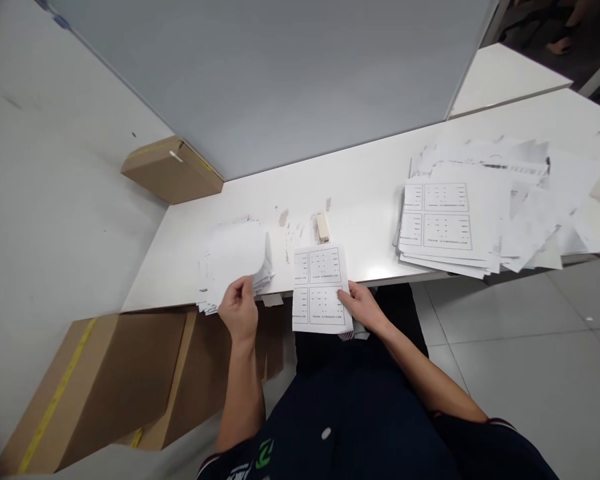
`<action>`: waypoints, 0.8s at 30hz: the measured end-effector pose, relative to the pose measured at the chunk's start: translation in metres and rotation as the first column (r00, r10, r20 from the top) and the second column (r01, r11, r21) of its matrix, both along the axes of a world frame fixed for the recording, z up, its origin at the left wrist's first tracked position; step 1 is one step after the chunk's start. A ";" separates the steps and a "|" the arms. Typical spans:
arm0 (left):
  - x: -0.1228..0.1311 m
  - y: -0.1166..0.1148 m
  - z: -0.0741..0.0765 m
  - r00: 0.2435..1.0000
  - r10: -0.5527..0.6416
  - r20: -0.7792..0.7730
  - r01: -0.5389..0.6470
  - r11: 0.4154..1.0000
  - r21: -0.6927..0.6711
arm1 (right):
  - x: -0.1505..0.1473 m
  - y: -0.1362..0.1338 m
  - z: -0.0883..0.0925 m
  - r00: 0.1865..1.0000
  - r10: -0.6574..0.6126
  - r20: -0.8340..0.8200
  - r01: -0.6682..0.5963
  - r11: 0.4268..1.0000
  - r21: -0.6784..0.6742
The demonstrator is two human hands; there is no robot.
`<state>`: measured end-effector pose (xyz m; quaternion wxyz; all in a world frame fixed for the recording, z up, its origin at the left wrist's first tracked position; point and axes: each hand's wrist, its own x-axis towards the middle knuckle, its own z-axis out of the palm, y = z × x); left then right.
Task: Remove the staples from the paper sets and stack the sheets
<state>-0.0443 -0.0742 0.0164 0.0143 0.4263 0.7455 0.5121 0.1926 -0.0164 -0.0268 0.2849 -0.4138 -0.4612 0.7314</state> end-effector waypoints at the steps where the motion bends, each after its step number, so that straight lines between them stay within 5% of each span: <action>1: 0.013 -0.006 0.002 0.992 -0.096 -0.078 0.093 0.995 -0.035 | 0.000 0.001 0.000 1.000 -0.004 -0.004 0.004 1.000 -0.007; 6: 0.073 -0.024 -0.011 0.847 -0.485 -0.216 0.475 0.874 -0.102 | 0.000 0.003 -0.001 0.999 -0.028 -0.040 0.024 0.994 -0.106; 14: 0.111 -0.037 -0.036 0.658 -0.724 -0.207 0.716 0.687 -0.127 | -0.003 0.001 -0.009 0.997 -0.071 -0.010 0.071 0.997 0.001; 16: 0.106 -0.037 -0.035 0.692 -0.692 -0.203 0.688 0.718 -0.104 | -0.001 0.001 -0.012 0.994 -0.082 0.070 0.078 0.995 0.058; 17: 0.100 -0.037 -0.034 0.761 -0.623 -0.180 0.617 0.781 -0.096 | 0.001 0.001 -0.013 0.991 -0.083 0.105 0.074 0.994 0.083; 20: 0.074 -0.030 -0.031 0.970 -0.244 0.023 0.244 0.955 -0.167 | 0.008 0.000 -0.013 0.985 -0.067 0.162 0.042 0.987 0.157; 22: 0.057 -0.024 -0.029 0.965 -0.127 0.228 0.191 0.939 -0.285 | 0.014 -0.002 -0.008 0.983 -0.041 0.178 0.000 0.974 0.226; 24: 0.044 -0.017 -0.026 0.892 -0.156 0.425 0.308 0.897 -0.318 | 0.017 -0.003 0.001 0.980 -0.018 0.196 -0.048 0.945 0.325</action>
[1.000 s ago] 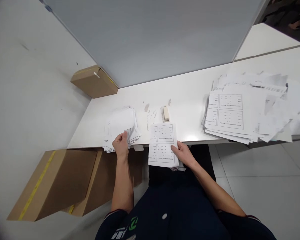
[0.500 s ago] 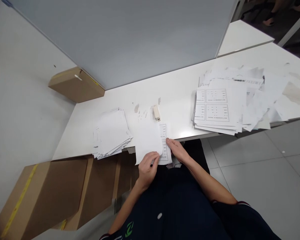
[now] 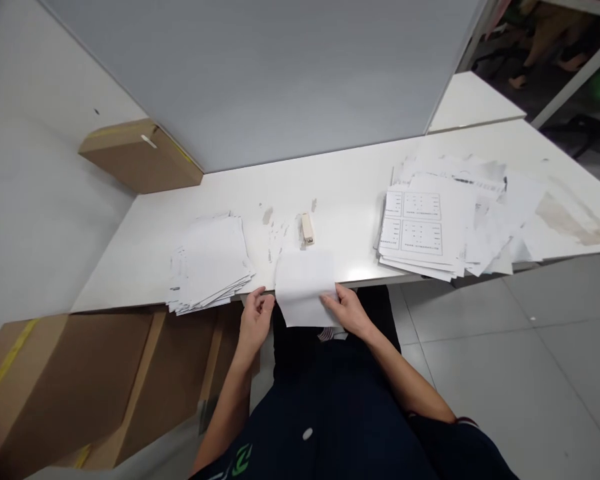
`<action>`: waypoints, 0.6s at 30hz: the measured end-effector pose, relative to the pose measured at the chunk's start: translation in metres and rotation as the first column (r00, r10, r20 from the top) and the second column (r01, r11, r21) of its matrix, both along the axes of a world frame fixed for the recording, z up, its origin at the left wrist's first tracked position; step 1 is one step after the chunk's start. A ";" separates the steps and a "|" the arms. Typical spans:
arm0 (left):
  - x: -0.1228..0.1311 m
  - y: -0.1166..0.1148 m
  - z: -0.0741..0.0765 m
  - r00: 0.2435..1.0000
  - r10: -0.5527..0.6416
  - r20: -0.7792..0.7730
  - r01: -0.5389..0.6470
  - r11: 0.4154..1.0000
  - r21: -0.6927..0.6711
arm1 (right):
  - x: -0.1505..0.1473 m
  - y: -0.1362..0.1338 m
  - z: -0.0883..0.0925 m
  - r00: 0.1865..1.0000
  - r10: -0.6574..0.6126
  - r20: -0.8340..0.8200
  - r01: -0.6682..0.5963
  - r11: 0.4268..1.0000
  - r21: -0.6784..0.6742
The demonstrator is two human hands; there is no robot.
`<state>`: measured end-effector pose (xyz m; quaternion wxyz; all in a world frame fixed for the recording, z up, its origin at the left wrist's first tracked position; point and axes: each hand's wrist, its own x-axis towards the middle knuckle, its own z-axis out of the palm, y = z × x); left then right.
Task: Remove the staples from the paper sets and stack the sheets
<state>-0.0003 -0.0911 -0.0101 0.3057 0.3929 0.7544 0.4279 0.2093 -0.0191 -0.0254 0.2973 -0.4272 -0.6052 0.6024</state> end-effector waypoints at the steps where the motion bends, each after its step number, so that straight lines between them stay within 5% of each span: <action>1: -0.004 0.004 0.002 0.995 -0.043 0.093 0.044 0.999 -0.002 | 0.001 0.000 0.006 1.000 0.023 0.009 -0.024 0.998 0.055; 4: -0.006 0.019 0.012 0.953 -0.083 0.291 0.047 0.990 0.129 | -0.001 0.004 0.025 0.997 0.079 0.022 -0.082 0.978 0.192; 9: 0.001 0.052 0.047 0.874 -0.069 0.481 -0.172 0.882 0.439 | -0.007 0.026 0.054 0.997 0.062 0.054 -0.078 0.920 0.385; 13: 0.010 0.070 0.070 0.936 -0.085 0.343 -0.150 0.782 0.604 | -0.012 0.048 0.059 0.999 -0.035 -0.031 0.045 0.911 0.410; 18: 0.019 0.083 0.055 0.987 -0.046 0.157 -0.060 0.791 0.609 | -0.019 0.064 0.036 0.968 -0.098 -0.232 0.157 0.955 0.251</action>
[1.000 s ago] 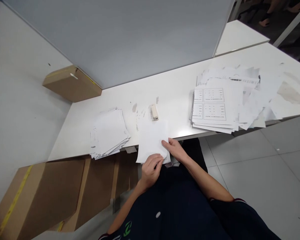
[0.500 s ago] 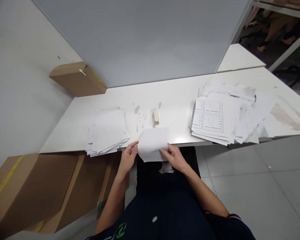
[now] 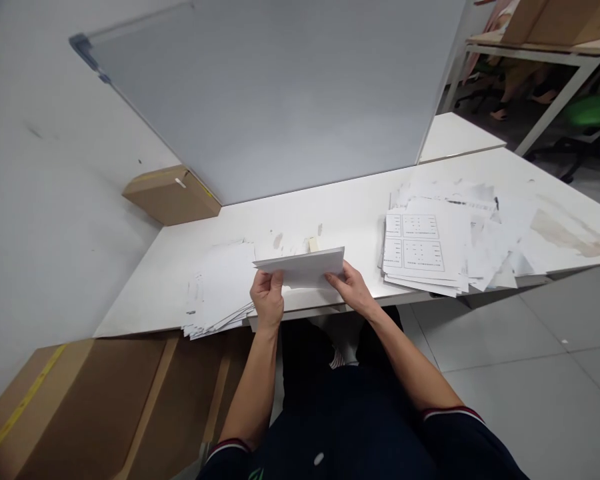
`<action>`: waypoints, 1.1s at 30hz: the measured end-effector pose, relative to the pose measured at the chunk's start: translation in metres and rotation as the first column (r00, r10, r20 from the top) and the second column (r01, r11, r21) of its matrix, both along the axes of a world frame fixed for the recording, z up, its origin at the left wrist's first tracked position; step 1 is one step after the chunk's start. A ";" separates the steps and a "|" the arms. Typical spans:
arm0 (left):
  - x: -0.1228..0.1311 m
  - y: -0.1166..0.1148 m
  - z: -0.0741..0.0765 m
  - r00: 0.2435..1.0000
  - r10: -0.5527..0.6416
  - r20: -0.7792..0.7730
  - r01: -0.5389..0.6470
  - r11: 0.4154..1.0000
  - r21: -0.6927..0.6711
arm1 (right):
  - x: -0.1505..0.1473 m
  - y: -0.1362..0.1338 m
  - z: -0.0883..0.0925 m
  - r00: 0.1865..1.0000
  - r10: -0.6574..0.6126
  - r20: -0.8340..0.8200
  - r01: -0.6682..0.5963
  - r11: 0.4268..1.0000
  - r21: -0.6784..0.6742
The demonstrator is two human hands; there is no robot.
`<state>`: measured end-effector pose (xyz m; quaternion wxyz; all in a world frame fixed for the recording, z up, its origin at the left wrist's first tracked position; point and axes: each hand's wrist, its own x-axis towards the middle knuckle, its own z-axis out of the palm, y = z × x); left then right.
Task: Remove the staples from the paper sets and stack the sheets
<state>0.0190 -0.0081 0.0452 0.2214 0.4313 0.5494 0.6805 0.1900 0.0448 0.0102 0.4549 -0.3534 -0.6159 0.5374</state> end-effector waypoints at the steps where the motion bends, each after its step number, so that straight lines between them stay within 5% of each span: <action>1: 0.000 0.002 -0.006 1.000 -0.016 0.005 0.016 1.000 -0.012 | -0.001 0.001 -0.005 1.000 -0.002 -0.019 0.001 1.000 -0.020; 5: 0.001 0.008 -0.023 0.999 -0.040 0.034 0.042 0.998 -0.048 | 0.001 0.004 -0.014 1.000 -0.001 -0.028 0.000 0.999 -0.034; 12: 0.006 0.011 -0.021 0.990 0.025 0.136 -0.023 1.000 -0.017 | -0.002 0.006 -0.013 0.999 -0.019 0.050 0.017 0.999 0.044; 17: 0.004 0.013 -0.026 0.975 0.020 0.222 -0.027 0.999 0.031 | 0.012 0.009 0.023 0.948 -0.064 0.313 -0.038 0.950 0.310; 20: -0.004 0.011 -0.031 0.981 -0.023 0.191 0.022 1.000 0.005 | 0.030 0.009 0.073 0.781 -0.130 0.610 -0.233 0.847 0.478; 23: -0.013 0.005 -0.038 0.999 -0.035 -0.010 0.034 0.996 -0.084 | 0.034 0.009 0.110 0.490 -0.286 0.823 -0.376 0.782 0.496; 27: -0.018 0.000 -0.058 0.945 -0.176 -0.275 0.100 0.958 -0.270 | 0.017 0.009 0.103 0.187 -0.307 0.933 -0.539 0.762 0.359; 30: -0.017 0.000 -0.069 0.915 -0.252 -0.314 0.157 0.942 -0.297 | 0.009 0.009 0.087 0.135 -0.301 0.944 -0.572 0.754 0.323; 33: -0.015 0.000 -0.061 0.955 -0.192 -0.228 0.136 0.961 -0.242 | 0.016 0.008 0.095 0.197 -0.284 0.938 -0.557 0.755 0.346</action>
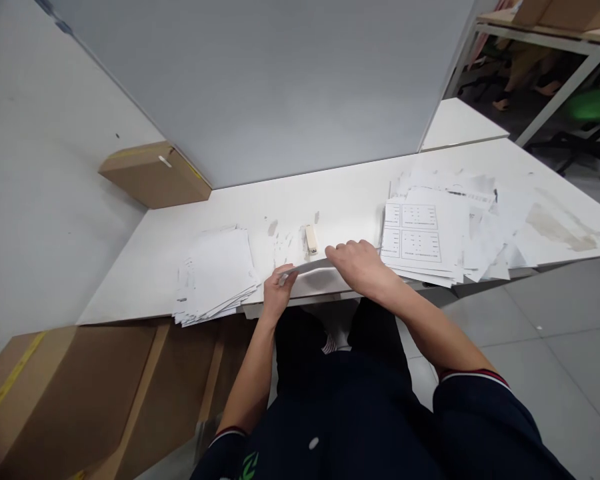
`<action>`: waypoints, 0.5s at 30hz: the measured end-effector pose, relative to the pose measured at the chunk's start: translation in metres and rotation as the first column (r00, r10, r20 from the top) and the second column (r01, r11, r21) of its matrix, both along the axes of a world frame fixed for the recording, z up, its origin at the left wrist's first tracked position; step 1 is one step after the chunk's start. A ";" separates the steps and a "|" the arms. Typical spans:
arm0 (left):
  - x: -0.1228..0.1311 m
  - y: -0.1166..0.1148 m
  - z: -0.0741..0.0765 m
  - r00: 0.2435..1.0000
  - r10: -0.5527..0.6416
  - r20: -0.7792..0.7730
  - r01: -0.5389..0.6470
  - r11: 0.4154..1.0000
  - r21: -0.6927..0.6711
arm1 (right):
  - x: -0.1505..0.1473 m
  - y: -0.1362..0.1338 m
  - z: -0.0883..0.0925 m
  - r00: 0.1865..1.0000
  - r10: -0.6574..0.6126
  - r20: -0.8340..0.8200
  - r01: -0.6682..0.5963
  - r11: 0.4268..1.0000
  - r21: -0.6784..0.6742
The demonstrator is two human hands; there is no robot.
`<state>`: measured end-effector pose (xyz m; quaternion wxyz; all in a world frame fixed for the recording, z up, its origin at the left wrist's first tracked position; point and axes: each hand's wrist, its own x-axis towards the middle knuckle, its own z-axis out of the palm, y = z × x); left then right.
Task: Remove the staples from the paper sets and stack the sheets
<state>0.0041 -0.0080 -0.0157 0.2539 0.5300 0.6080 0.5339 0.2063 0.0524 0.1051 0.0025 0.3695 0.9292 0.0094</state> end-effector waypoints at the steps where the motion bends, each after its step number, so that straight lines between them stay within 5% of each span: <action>1: 0.000 -0.001 0.007 0.998 0.026 0.062 -0.027 0.999 0.019 | 0.005 0.000 0.006 0.999 -0.009 -0.044 0.008 0.999 -0.032; 4: 0.001 -0.001 0.032 0.973 0.072 0.221 -0.089 0.994 0.067 | 0.022 0.003 0.016 0.968 -0.088 -0.237 0.032 0.972 -0.231; 7: 0.000 0.004 0.040 0.964 0.064 0.260 -0.073 0.997 0.022 | 0.035 0.004 -0.007 0.873 -0.268 -0.408 0.033 0.866 -0.500; 12: 0.002 0.021 0.007 0.992 0.106 0.062 -0.100 0.991 -0.084 | 0.050 -0.015 -0.082 0.670 -0.659 -0.342 0.053 0.502 -0.863; 15: 0.006 0.030 -0.013 0.991 0.068 -0.117 -0.074 0.996 -0.051 | 0.056 -0.030 -0.106 0.516 -0.802 -0.299 -0.031 0.331 -0.943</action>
